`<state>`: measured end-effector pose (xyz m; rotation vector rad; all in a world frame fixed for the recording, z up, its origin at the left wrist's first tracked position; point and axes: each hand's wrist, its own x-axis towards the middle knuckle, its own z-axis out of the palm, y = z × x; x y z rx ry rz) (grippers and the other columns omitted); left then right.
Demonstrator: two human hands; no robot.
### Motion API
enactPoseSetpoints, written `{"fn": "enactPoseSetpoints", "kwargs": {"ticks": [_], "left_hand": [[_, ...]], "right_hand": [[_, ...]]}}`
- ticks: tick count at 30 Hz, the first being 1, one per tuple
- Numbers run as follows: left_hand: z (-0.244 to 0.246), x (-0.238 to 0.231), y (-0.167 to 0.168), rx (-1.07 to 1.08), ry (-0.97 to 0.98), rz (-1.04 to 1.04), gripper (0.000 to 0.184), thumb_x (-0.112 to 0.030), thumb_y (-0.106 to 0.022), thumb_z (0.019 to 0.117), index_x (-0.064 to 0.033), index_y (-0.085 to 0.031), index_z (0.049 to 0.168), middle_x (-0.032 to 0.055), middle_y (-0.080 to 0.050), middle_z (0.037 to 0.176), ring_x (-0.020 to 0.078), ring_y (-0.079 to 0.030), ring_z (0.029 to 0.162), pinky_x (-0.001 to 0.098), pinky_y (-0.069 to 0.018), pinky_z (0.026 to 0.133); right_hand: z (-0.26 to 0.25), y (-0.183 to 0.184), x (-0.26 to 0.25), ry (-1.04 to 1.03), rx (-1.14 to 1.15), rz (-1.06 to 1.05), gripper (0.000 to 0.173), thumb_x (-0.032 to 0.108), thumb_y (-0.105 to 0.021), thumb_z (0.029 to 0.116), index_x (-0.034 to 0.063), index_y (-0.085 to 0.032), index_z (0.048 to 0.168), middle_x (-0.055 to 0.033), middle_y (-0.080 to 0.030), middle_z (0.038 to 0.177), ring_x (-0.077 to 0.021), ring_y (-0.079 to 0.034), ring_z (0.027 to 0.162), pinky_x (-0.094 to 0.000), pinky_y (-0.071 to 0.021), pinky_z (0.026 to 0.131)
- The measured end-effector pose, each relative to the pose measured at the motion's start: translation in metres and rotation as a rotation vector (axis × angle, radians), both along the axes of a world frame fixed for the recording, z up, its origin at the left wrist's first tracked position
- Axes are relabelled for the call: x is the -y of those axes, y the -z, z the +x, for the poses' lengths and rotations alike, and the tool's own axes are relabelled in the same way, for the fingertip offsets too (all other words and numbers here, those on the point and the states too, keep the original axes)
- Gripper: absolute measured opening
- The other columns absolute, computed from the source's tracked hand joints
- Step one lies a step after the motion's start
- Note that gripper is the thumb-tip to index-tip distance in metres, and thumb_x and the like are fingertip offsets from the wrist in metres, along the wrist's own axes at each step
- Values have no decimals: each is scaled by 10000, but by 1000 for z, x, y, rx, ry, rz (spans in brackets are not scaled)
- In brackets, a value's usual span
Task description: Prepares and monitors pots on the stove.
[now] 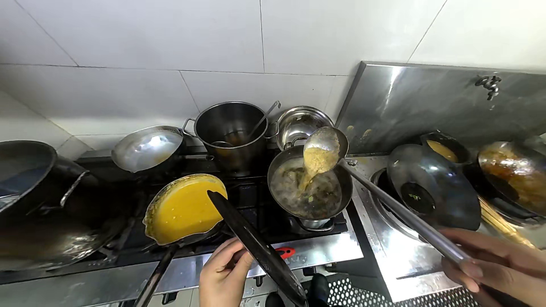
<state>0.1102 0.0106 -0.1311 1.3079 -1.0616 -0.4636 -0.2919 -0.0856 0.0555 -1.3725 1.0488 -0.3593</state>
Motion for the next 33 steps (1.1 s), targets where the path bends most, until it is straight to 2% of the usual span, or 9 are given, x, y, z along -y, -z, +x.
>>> {"fn": "enactPoseSetpoints", "kwargs": {"ticks": [10,15,19,23,26,29,31,33], "left_hand": [[-1,-1,5,-15,-18,10,111,-283,-786,884,-205,-798,961,-75,-749,989,24,-697,829,182,-598,740],[0,-2,8,-14,-29,19,116,-309,-784,882,-217,-798,951,-81,-749,982,27,-699,832,196,-603,739],[0,-1,10,-33,-14,13,113,-273,-788,882,-195,-800,962,-65,-751,989,38,-702,837,199,-604,743],[-2,-1,11,-32,-7,21,122,-248,-788,875,-165,-800,963,-35,-752,1010,52,-704,843,206,-607,743],[-4,-1,10,-30,-6,16,127,-243,-790,872,-162,-801,969,-32,-752,1012,54,-706,842,206,-609,736],[-6,-3,11,-41,6,16,130,-235,-791,875,-153,-801,975,-14,-753,1017,70,-708,829,214,-611,729],[-7,-5,10,-42,4,22,143,-238,-792,876,-147,-802,986,-8,-754,1026,75,-712,825,219,-616,727],[-7,-7,10,-41,-2,26,150,-239,-792,876,-142,-801,990,-2,-754,1029,82,-715,822,224,-621,725]], "right_hand": [[3,7,5,39,-119,-148,400,136,-584,1002,110,-534,1399,-30,-674,904,-130,-600,515,-296,-538,417],[12,20,9,68,-314,-187,464,160,-606,997,111,-497,1445,-34,-678,900,-138,-612,529,-309,-549,434],[21,40,21,75,-445,-103,482,247,-608,993,150,-506,1454,-42,-677,859,-159,-608,501,-328,-554,429],[39,46,38,6,-508,68,412,286,-570,1039,180,-500,1431,-59,-662,864,-170,-601,496,-322,-553,441],[53,37,47,-8,-400,256,313,293,-510,1070,167,-512,1356,-57,-632,879,-136,-552,475,-280,-516,419],[52,28,51,63,-120,496,206,282,-459,1069,153,-553,1201,-23,-587,808,-53,-481,430,-201,-453,369],[41,21,52,77,43,614,213,293,-464,1052,156,-570,1176,6,-569,790,-6,-457,418,-156,-435,360],[28,15,48,62,88,579,237,296,-488,1027,151,-582,1190,7,-573,792,-11,-463,415,-162,-440,360]]}}
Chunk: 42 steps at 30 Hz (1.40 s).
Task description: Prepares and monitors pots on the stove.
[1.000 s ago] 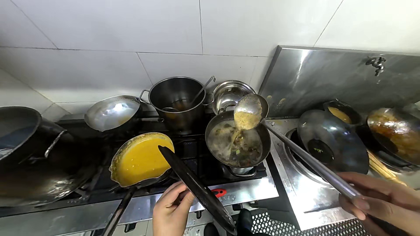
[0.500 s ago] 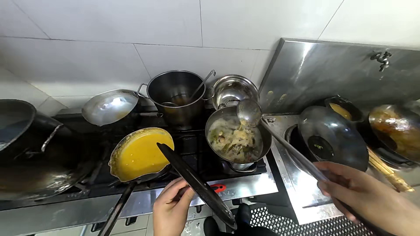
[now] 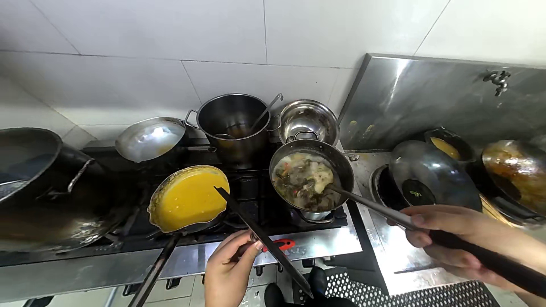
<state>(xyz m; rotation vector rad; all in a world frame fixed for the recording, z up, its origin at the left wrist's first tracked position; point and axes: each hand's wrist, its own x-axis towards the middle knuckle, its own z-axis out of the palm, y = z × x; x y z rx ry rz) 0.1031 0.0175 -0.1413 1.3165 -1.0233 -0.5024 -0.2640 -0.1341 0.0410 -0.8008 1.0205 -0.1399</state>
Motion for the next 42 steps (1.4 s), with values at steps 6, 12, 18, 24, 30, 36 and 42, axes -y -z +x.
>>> {"fn": "enactPoseSetpoints", "kwargs": {"ticks": [6,12,18,24,30,36,42], "left_hand": [[2,-2,0,16,-9,0,156,-282,-787,884,-159,-803,978,1,-755,1024,100,-720,857,235,-622,739],[-2,1,1,12,6,-5,142,-278,-783,885,-161,-802,964,-10,-756,1013,94,-719,858,237,-621,749],[-4,1,3,24,36,-23,133,-263,-778,891,-160,-801,970,-15,-755,1014,78,-716,837,218,-619,734],[-8,-2,3,35,37,-16,141,-260,-780,887,-153,-801,978,-13,-755,1014,71,-712,825,214,-615,723],[-14,-10,4,5,45,-8,136,-242,-787,879,-152,-800,981,-16,-754,1017,73,-713,825,221,-619,723],[-11,-22,13,-38,13,1,124,-213,-791,874,-145,-799,977,0,-753,1017,96,-718,828,241,-627,724],[-8,-25,16,-39,11,45,114,-188,-790,874,-123,-795,967,42,-752,1024,143,-727,832,281,-639,713]], "right_hand": [[-15,-20,-27,-35,-191,-363,319,205,-479,1018,142,-550,1322,-27,-625,844,-86,-514,448,-235,-457,365],[-18,-23,-33,-120,-388,-624,441,164,-551,1017,119,-499,1453,-41,-657,869,-138,-582,498,-296,-521,408],[-14,-30,-14,-363,-836,-747,454,303,-616,1023,256,-542,1469,-85,-672,850,-197,-614,537,-402,-560,495],[24,-59,9,-607,-942,-521,306,320,-564,1068,173,-573,1337,-79,-637,780,-157,-599,511,-324,-554,491],[48,-67,28,-563,-676,-226,189,282,-535,1078,141,-570,1199,-70,-609,747,-116,-538,440,-269,-503,400],[26,-24,2,-173,-36,139,194,274,-445,1056,161,-540,1182,-12,-569,790,-32,-490,405,-199,-476,350],[13,-26,-14,-117,13,-53,280,274,-480,1024,158,-556,1267,-15,-583,821,-51,-494,429,-200,-454,354]]}}
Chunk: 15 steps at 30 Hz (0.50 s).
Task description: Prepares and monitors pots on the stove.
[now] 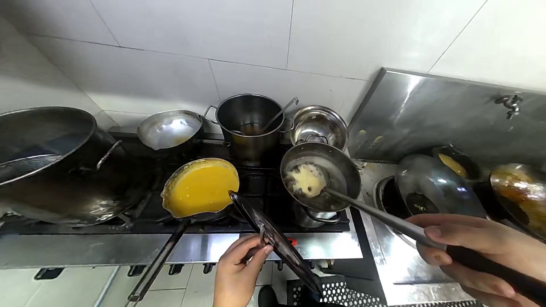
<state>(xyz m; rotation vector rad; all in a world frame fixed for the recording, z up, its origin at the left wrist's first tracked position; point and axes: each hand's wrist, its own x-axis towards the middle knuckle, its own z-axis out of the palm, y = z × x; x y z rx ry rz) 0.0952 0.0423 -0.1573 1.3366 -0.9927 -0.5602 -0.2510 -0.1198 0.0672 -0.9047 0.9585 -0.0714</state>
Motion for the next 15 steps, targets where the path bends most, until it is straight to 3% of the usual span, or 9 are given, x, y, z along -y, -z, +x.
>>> {"fn": "enactPoseSetpoints", "kwargs": {"ticks": [5,10,15], "left_hand": [[-3,6,2,-1,7,-9,130,-222,-783,887,-129,-795,977,38,-751,1009,149,-725,823,281,-636,711],[-7,9,6,1,47,-36,120,-191,-773,900,-111,-790,988,51,-750,1033,156,-730,853,288,-644,740],[-9,10,7,13,63,-46,123,-212,-757,915,-118,-791,987,33,-751,1031,137,-728,866,273,-640,751]], "right_hand": [[6,-13,-15,-25,-230,-427,360,207,-481,1027,162,-546,1379,-45,-625,843,-124,-539,444,-293,-508,373],[-1,-3,-15,-37,-393,-664,427,192,-545,1027,170,-518,1452,-57,-660,839,-171,-594,490,-331,-542,409],[-3,28,-10,-110,-678,-812,521,333,-608,995,255,-494,1498,-43,-678,847,-178,-621,535,-380,-565,466]]}}
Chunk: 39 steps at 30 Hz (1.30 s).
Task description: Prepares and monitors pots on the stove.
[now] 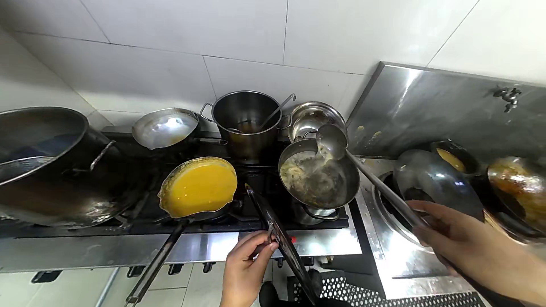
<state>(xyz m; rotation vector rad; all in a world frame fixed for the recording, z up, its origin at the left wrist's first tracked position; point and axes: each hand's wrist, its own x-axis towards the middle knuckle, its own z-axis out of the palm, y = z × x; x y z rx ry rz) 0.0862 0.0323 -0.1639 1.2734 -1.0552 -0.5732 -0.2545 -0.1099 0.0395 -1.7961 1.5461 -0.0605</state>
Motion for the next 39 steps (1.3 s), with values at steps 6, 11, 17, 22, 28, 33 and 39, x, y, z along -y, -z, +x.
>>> {"fn": "enactPoseSetpoints", "kwargs": {"ticks": [6,11,17,22,28,33,39], "left_hand": [[-1,0,-2,6,15,5,121,-196,-766,907,-108,-793,987,44,-751,1043,139,-733,859,273,-646,747],[-2,0,-4,11,18,29,116,-163,-767,897,-94,-793,987,57,-750,1049,149,-735,863,279,-649,742],[-1,-5,0,27,11,29,119,-184,-760,907,-109,-790,994,43,-749,1058,134,-730,870,274,-642,742],[6,-8,2,28,-9,26,136,-221,-759,918,-120,-791,1003,36,-749,1056,137,-729,862,279,-643,743],[10,-8,5,29,-23,38,134,-225,-764,908,-133,-797,999,30,-752,1053,137,-727,858,273,-636,738],[9,-2,6,16,3,27,139,-230,-766,910,-128,-796,999,38,-751,1046,150,-729,856,288,-641,737],[6,1,7,17,15,10,131,-216,-751,922,-115,-794,994,38,-750,1052,142,-730,864,277,-644,743]], "right_hand": [[22,34,19,-205,-325,-81,492,395,-563,1017,269,-510,1490,-67,-669,901,-235,-636,733,-503,-549,692],[50,31,34,-164,-126,304,417,327,-522,1074,179,-485,1462,-77,-628,887,-166,-601,564,-346,-559,530],[23,31,43,179,615,770,218,241,-502,1037,140,-572,1217,-24,-594,776,-41,-472,419,-188,-447,371],[-19,29,32,140,976,991,340,324,-620,1005,119,-591,1274,-17,-591,838,-21,-512,451,-167,-486,392],[-22,5,7,119,638,491,390,321,-626,967,166,-610,1325,-41,-631,805,-90,-518,416,-248,-474,344],[-11,1,-2,111,392,203,440,199,-587,974,151,-577,1411,-46,-656,819,-139,-554,455,-292,-498,369],[1,14,3,58,71,20,501,322,-642,952,233,-571,1440,-37,-688,819,-168,-615,514,-340,-547,438]]}}
